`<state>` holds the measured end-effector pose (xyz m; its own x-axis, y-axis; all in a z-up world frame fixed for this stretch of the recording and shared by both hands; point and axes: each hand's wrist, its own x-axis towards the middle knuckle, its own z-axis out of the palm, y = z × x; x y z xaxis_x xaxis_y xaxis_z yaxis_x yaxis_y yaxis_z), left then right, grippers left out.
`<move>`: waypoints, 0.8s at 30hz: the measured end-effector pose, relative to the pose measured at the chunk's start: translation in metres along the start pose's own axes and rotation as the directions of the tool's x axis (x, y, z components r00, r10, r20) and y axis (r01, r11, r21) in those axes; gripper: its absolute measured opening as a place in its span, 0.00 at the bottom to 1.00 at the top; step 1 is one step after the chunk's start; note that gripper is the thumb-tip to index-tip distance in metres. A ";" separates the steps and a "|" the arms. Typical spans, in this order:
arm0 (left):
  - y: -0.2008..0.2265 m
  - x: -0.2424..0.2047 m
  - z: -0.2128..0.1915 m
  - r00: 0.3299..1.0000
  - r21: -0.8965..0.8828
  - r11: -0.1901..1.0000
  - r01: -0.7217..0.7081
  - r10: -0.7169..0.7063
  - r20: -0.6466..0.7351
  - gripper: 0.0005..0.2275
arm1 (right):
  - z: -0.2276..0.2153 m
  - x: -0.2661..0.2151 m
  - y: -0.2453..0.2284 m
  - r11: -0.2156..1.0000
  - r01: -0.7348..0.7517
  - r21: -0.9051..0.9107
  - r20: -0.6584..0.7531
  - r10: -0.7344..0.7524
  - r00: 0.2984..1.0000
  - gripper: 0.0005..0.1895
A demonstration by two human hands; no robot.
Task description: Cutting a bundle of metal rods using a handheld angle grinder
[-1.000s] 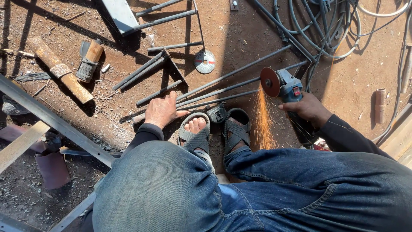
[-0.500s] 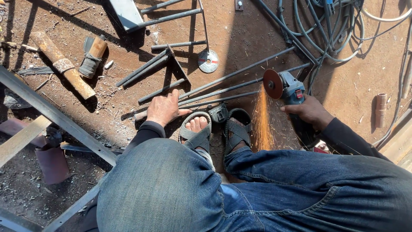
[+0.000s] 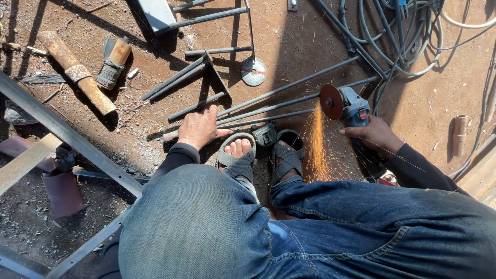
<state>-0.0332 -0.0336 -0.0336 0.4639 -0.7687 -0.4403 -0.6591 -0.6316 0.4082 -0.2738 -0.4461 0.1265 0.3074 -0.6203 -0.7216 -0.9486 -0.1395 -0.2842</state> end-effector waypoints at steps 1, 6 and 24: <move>0.000 0.000 -0.001 1.000 0.001 1.000 0.000 0.000 0.001 0.32 | 0.002 -0.003 -0.003 1.000 0.000 0.000 0.001 0.000 1.000 0.22; 0.001 -0.001 -0.006 1.000 -0.029 1.000 0.006 -0.005 0.030 0.32 | 0.008 -0.014 -0.013 0.999 -0.021 -0.029 -0.006 0.020 1.000 0.22; 0.002 0.001 -0.006 0.999 -0.035 0.999 0.007 -0.005 0.051 0.33 | 0.009 -0.012 -0.013 0.998 -0.034 -0.053 0.003 0.034 0.999 0.23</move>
<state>-0.0302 -0.0362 -0.0290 0.4365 -0.7593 -0.4826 -0.6346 -0.6401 0.4331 -0.2642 -0.4299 0.1339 0.2750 -0.6223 -0.7329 -0.9612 -0.1590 -0.2256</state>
